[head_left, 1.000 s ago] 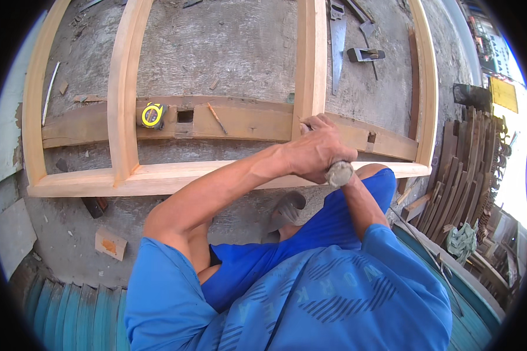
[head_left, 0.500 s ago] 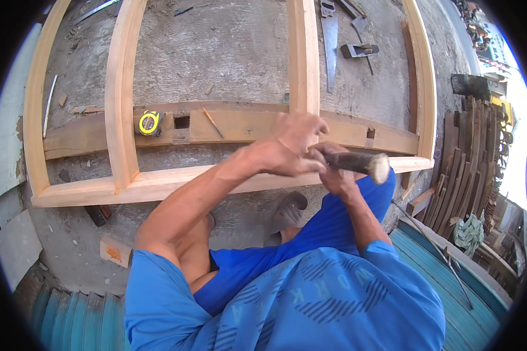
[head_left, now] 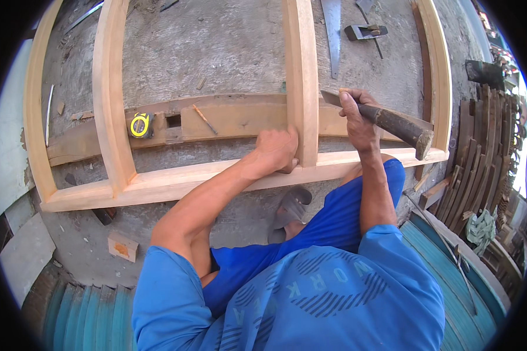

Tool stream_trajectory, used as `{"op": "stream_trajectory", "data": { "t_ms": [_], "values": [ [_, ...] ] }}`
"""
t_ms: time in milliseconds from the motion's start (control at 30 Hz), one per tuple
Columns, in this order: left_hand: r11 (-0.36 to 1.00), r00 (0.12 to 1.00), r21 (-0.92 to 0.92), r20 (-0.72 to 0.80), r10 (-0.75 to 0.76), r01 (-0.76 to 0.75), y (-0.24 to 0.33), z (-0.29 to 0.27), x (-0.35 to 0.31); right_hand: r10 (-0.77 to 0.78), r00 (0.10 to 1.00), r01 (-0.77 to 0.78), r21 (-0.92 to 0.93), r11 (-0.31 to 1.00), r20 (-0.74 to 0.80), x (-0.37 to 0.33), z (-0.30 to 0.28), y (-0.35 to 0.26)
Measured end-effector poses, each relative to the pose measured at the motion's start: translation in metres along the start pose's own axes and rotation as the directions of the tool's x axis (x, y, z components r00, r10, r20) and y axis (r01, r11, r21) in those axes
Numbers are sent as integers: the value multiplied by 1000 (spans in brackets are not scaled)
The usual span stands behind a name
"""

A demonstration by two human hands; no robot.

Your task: The person constructs a wooden frame by applying adhesive, fitting wooden beams together, and using a chisel and hammer to adjust the joints, followed by measuring with a tape measure.

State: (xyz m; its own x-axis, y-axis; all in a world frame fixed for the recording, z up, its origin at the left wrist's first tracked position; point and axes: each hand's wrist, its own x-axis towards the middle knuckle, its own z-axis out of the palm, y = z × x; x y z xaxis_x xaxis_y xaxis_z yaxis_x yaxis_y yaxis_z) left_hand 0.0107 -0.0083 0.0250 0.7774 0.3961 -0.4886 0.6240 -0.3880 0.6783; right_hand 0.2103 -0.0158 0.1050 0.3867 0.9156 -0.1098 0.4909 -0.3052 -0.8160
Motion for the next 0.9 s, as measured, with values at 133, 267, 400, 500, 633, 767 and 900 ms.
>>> {"op": "stream_trajectory", "data": {
  "t_ms": [133,267,400,500,633,767,900],
  "values": [
    [1000,999,-8,-33,10,-10,9,-12,-1,25,998,-23,44,999,-54,9,-9,7],
    [997,966,80,-257,23,-2,-7,-2,6,18,997,-8,132,991,-74,11,-9,10],
    [969,899,118,-364,244,-215,-41,-14,-11,47,997,-38,148,988,-62,8,-7,8],
    [887,872,149,-172,458,-436,-41,-19,-20,55,998,-49,137,989,-39,7,-4,5],
    [842,862,201,27,505,-500,-38,3,-20,31,999,-29,160,987,-8,7,1,7],
    [772,804,395,-125,582,-497,-31,2,-25,20,999,-25,147,989,32,5,-6,12],
    [894,904,400,-277,326,-200,-30,-24,-31,62,996,-73,199,977,58,-2,3,-11]
  ]
}}
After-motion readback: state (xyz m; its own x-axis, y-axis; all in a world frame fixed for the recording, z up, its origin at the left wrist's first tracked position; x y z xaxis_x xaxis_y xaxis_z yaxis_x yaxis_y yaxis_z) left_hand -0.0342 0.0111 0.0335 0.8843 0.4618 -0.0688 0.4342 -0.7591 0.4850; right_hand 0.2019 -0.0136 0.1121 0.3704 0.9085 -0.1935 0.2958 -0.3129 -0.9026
